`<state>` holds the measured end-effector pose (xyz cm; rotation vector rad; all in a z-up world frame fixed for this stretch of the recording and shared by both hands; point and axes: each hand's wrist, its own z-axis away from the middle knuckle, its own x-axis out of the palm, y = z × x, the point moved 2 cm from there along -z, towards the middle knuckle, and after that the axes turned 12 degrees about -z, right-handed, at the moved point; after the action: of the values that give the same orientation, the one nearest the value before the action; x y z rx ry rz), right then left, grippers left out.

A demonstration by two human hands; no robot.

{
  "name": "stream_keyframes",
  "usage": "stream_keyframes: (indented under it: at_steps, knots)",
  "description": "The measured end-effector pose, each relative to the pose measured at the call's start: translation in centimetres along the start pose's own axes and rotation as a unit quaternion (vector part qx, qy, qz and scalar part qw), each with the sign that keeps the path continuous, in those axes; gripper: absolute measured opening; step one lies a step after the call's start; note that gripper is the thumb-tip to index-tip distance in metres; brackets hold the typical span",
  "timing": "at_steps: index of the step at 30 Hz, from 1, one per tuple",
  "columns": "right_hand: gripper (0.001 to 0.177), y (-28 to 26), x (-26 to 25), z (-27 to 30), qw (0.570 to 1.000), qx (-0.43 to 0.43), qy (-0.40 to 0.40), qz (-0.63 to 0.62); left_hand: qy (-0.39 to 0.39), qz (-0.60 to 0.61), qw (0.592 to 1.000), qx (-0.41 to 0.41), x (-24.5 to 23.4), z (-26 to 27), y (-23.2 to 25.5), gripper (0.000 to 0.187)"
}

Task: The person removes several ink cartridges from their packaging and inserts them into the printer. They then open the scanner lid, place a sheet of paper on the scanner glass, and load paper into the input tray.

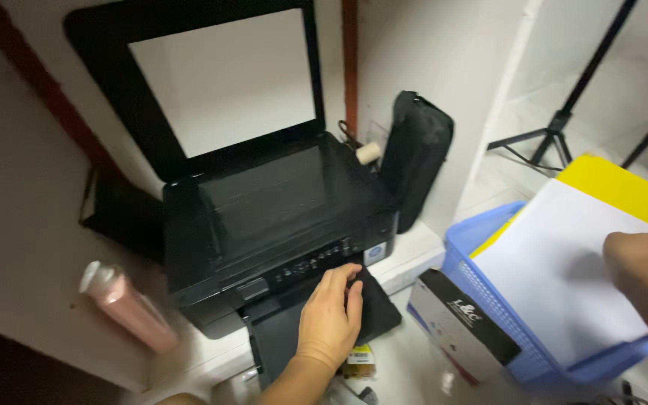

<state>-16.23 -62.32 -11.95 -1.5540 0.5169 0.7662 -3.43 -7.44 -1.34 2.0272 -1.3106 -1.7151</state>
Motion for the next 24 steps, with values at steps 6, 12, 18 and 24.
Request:
stream_keyframes:
  at_steps: [6,12,18,24]
  knots:
    - [0.044,7.4,-1.0,-3.0,0.987,0.033,-0.087,0.13,-0.026,-0.012,0.999,0.016,1.9,-0.9,2.0,0.027]
    - [0.047,7.4,-1.1,-4.3,0.979,0.011,-0.114,0.169,-0.053,-0.014,0.998,-0.004,2.9,-1.5,3.1,0.028]
    - [0.05,6.6,-2.0,-5.2,0.975,-0.011,-0.125,0.185,-0.098,-0.029,0.994,-0.031,3.4,-1.2,3.7,0.03]
    - [0.052,4.7,-2.1,-3.2,0.97,-0.021,-0.154,0.185,-0.113,-0.032,0.991,-0.059,3.2,-0.5,3.8,0.029]
